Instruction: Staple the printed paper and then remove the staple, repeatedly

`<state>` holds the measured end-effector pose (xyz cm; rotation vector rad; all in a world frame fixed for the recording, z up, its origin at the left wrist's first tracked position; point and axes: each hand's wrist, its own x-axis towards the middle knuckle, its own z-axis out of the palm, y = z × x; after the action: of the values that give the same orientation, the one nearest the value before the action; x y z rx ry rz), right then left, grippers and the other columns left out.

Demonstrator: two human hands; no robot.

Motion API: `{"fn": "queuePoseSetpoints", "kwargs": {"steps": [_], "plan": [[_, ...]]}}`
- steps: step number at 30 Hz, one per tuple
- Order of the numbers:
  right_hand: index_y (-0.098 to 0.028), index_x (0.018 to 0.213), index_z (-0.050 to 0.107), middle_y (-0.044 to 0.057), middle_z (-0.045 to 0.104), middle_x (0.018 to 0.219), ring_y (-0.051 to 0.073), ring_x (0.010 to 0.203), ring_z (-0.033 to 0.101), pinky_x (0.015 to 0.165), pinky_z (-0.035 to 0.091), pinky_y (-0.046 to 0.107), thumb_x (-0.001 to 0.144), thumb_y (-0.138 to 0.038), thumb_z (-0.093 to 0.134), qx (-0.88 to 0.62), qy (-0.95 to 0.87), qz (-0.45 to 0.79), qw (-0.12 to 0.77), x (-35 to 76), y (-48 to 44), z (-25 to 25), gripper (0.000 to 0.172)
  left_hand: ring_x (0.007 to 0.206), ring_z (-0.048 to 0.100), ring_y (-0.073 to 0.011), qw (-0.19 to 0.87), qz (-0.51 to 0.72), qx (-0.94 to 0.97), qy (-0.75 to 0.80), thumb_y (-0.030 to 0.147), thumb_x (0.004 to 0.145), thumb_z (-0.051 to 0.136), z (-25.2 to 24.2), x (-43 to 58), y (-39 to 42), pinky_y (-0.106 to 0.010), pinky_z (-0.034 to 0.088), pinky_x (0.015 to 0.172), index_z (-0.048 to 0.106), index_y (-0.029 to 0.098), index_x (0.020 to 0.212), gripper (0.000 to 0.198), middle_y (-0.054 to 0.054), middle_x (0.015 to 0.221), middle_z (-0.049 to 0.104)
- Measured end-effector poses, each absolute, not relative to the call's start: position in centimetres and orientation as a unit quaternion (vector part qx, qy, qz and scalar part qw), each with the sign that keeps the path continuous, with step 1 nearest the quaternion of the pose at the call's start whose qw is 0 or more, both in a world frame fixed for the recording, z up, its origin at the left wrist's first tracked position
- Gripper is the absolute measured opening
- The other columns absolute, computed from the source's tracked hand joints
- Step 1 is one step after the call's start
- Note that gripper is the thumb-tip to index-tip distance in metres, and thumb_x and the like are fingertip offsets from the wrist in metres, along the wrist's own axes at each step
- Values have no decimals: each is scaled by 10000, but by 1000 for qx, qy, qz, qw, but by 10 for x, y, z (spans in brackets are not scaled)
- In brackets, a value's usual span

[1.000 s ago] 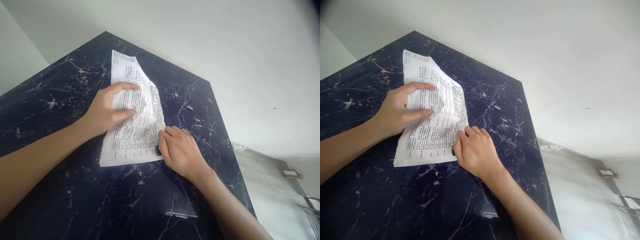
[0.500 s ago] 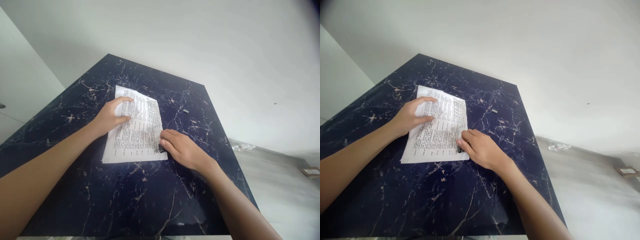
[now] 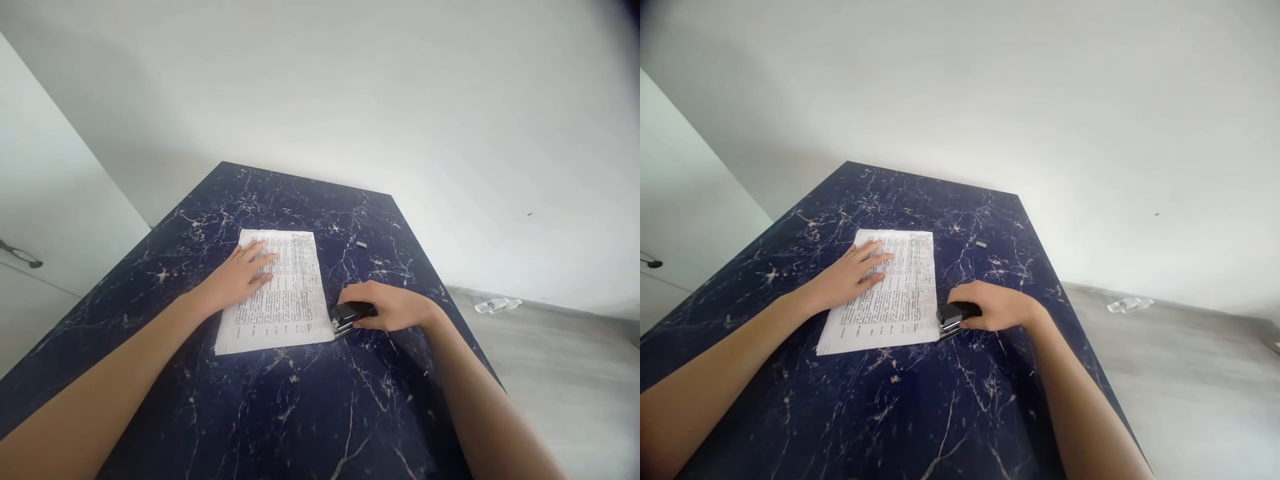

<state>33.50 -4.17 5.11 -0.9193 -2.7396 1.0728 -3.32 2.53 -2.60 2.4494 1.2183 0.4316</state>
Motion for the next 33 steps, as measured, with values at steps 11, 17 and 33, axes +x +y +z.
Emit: {"fn": "queuePoseSetpoints", "kwargs": {"steps": [11,17,33], "plan": [[-233,1259,651,79,736,1124,232,961,689,845,551,389,898,-233,723,-456,-813,212,293,260,-41,19,368,1389,497,-327,111,168,892,406,303,1038,441,-19,4,-1,-550,418,1120,587,247,1393,388,-94,1482,582],[-266,1368,622,67,740,1207,246,1077,687,960,550,437,923,-221,710,-390,-849,235,267,245,-42,8,456,1261,565,-270,160,261,829,468,60,941,417,-27,-2,8,-459,479,1065,623,204,1177,345,-91,1325,628],[-272,1256,708,37,723,1303,255,1262,647,1144,467,508,852,-148,404,-355,-629,575,383,287,-35,-4,520,1223,651,-275,486,522,569,410,474,1039,469,-7,12,-8,-479,480,1101,730,201,1143,391,-117,1279,714]]}}
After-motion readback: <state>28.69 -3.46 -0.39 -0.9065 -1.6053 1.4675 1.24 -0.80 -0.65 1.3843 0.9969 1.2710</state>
